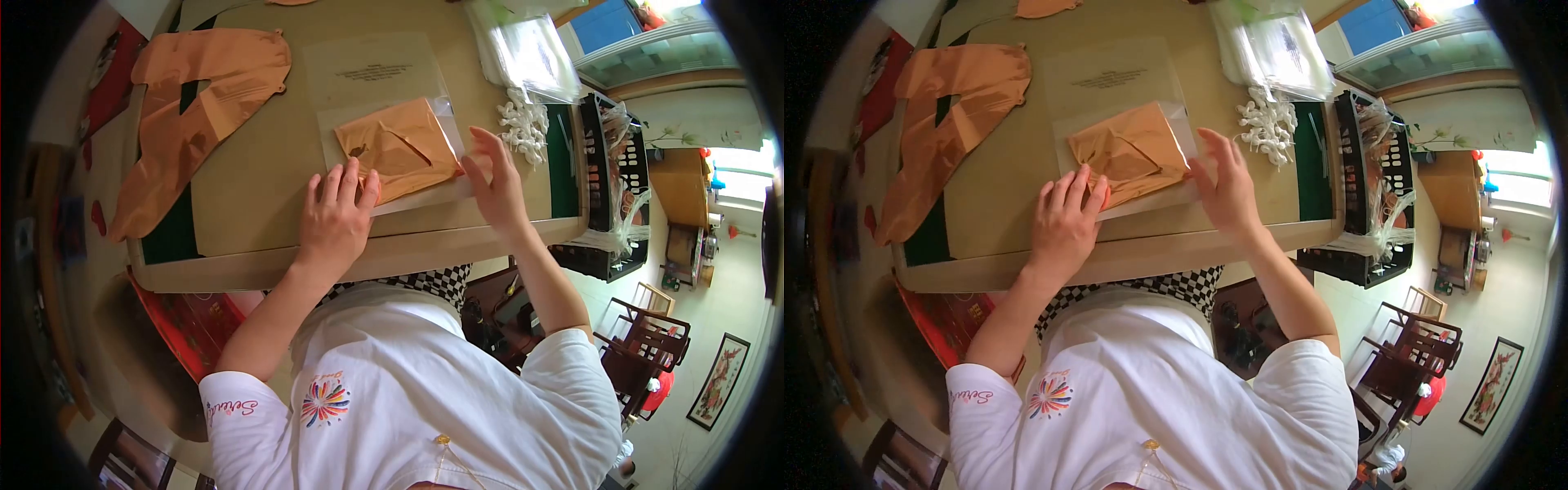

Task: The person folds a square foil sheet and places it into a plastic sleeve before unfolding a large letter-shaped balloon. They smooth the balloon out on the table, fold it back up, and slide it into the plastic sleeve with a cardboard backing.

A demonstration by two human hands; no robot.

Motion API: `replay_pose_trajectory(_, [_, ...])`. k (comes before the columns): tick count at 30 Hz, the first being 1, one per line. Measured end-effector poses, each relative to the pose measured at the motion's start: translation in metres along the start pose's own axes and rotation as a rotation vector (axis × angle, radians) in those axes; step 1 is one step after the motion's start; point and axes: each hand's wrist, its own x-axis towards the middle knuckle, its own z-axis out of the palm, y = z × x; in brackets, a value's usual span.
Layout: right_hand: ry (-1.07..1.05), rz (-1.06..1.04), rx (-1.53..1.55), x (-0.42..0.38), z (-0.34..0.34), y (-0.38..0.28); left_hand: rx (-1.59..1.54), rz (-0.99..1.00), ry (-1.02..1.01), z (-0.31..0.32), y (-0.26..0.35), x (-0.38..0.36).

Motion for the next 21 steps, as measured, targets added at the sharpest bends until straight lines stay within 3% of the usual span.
replay_pose_trajectory(1, [0.093, -0.266, -0.281, -0.005, -0.001, -0.015, 0.000, -0.002, 0.016, 0.001, 0.000, 0.001])
replay_pose_trajectory(3, [0.112, -0.577, -0.509, -0.015, 0.009, -0.032, -0.017, -0.012, 0.035, 0.001, 0.001, 0.002])
replay_pose_trajectory(5, [-0.030, -0.653, -0.402, -0.025, 0.023, -0.039, -0.055, -0.017, 0.039, -0.003, 0.003, 0.002])
replay_pose_trajectory(8, [-0.059, -0.708, -0.365, -0.017, 0.037, -0.010, -0.095, -0.002, 0.003, -0.005, 0.001, 0.004])
replay_pose_trajectory(14, [-0.046, -0.639, -0.278, -0.014, 0.035, -0.027, -0.189, -0.022, -0.068, -0.014, -0.002, 0.003])
replay_pose_trajectory(17, [0.004, -0.591, -0.198, -0.011, 0.031, -0.023, -0.521, -0.096, 0.212, -0.028, -0.008, 0.005])
replay_pose_trajectory(21, [0.090, -0.522, -0.084, -0.009, 0.027, -0.030, -1.465, -0.743, 0.237, -0.028, -0.023, 0.004])
